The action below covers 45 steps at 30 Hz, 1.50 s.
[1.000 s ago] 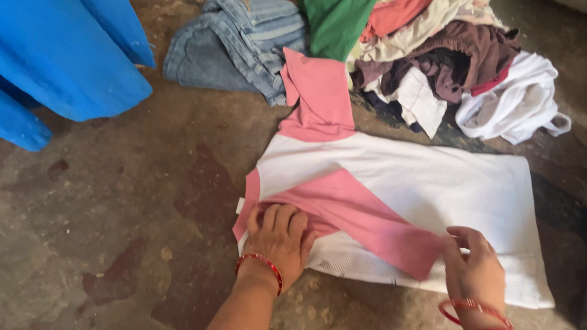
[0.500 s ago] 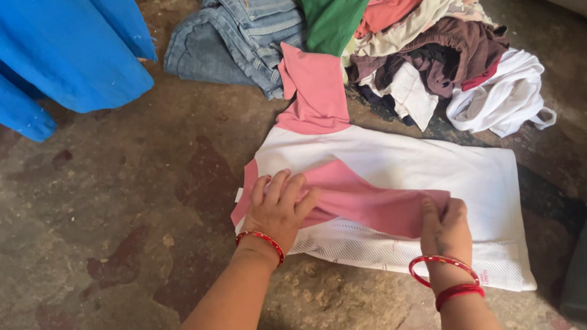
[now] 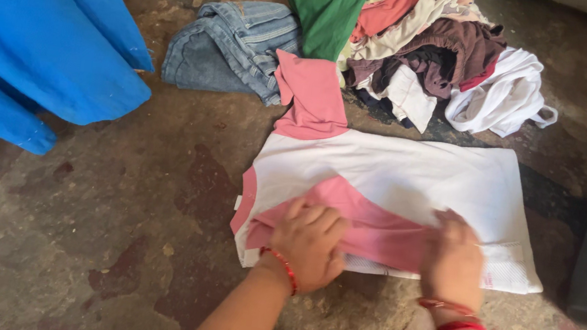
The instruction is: The person folds a white and pink t-shirt and a pink t-shirt on the floor. They smooth the fabric, fold the sleeves and body, and place the folded items into an open suitcase.
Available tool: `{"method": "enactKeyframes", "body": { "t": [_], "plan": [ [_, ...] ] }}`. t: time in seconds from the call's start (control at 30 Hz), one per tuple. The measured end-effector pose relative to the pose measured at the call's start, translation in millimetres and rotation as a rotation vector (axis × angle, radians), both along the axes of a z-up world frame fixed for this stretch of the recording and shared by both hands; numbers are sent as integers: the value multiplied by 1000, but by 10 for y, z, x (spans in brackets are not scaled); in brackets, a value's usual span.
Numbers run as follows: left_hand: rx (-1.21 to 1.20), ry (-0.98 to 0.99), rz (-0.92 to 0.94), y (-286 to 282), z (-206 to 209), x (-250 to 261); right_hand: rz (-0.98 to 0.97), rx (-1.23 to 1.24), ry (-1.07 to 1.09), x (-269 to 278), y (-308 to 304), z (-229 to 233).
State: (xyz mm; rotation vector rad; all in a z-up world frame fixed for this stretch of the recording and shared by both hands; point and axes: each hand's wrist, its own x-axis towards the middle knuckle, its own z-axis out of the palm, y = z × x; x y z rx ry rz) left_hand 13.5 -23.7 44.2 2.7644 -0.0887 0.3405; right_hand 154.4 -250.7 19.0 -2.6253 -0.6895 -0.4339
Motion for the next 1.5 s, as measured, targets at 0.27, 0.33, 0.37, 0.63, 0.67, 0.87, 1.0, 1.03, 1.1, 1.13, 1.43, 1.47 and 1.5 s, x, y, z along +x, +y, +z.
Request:
{"method": "enactKeyframes", "body": {
  "t": [0.27,0.33,0.37,0.63,0.67,0.87,1.0,1.03,1.1,1.13,1.43,1.47,1.5],
  "plan": [
    [128,233,347,245,-200,-4,21,-418,148,266,-356,-199],
    [123,285,355,243,-161,-37,-51,-341,118,432,-540,-186],
    [122,264,356,227,-130,-26,-98,-335,124,525,-571,-189],
    [123,194,342,261,-61,6,137,59,326,510,386,-253],
    [126,166,341,259,-78,-6,141,14,356,482,487,-183],
    [87,137,323,252,-80,-1,186,-151,328,440,781,124],
    [96,161,326,257,-83,11,95,-132,241,440,761,46],
    [101,145,327,260,-89,15,157,-64,228,417,789,5],
    [116,182,335,241,-100,-14,284,69,207,344,878,-72],
    [126,195,336,237,-99,-10,392,16,130,305,919,-105],
    [135,278,342,246,-67,20,129,-430,106,1633,189,-222],
    [132,261,341,252,-60,28,102,-405,127,1732,115,-284],
    [130,244,340,249,-52,24,75,-381,147,1799,72,-324]
  ]
}}
